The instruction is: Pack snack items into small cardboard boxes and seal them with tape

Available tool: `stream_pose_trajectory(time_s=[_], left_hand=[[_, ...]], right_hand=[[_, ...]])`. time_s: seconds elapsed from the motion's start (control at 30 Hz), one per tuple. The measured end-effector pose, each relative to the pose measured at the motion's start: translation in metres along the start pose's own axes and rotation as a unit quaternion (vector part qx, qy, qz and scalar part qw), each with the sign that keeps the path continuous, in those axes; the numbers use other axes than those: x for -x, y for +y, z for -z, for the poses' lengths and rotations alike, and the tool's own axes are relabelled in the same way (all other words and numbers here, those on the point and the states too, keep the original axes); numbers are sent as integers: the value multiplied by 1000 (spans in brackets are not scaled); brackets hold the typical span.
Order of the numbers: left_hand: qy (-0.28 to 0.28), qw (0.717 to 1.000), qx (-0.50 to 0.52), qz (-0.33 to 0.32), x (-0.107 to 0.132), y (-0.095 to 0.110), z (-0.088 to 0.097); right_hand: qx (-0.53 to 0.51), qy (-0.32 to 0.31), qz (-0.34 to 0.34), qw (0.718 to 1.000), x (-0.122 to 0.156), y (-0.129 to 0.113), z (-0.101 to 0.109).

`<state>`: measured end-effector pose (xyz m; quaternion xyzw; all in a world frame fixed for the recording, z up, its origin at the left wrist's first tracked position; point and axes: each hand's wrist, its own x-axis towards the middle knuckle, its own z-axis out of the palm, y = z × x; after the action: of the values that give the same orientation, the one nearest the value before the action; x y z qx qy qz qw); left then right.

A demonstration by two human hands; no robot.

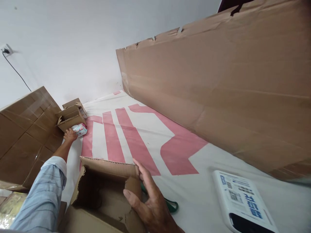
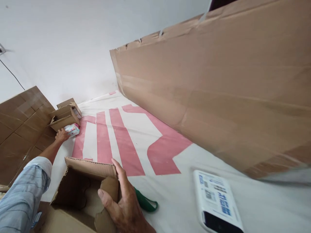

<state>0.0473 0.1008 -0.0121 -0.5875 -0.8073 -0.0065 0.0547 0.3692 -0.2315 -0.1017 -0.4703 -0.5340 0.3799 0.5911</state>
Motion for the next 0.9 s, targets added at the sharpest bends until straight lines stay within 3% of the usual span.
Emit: stream_pose_trajectory(time_s=[0.1, 0.17, 0.23, 0.27, 0.33, 0.4, 0.53, 0.67, 0.8, 0.9], left_hand=[[-9, 997, 25, -76, 11, 18, 37], [-23, 985, 56, -162, 35, 23, 69], [-59, 957, 106, -263, 77, 19, 99], [-113, 917, 168, -345, 104, 15, 113], [-260, 843, 194, -429, 163, 6, 132], [-276, 833, 161, -451, 219, -1, 143], [-194, 846, 50, -494, 293, -9, 141], [-202, 815, 22, -542, 331, -17, 113], [-185, 836, -37, -515, 332, -26, 82], [-113, 869, -98, -472, 298, -30, 74]], right_hand=[[-11, -3, -10, 1000, -4, -3, -2], [-24, -2, -15, 1000, -9, -5, -3], [-38, 5, -13, 999, -13, -7, -5], [-44, 9, -11, 999, -15, -7, -6], [-55, 14, -4, 998, -19, -8, -8], [-62, 12, 4, 998, -21, -9, -11], [-64, 23, 13, 998, -23, -10, -18], [-46, 37, 35, 998, -26, -11, -22], [37, 38, 101, 994, -24, -6, -10], [208, 21, 144, 967, -15, 6, 8]])
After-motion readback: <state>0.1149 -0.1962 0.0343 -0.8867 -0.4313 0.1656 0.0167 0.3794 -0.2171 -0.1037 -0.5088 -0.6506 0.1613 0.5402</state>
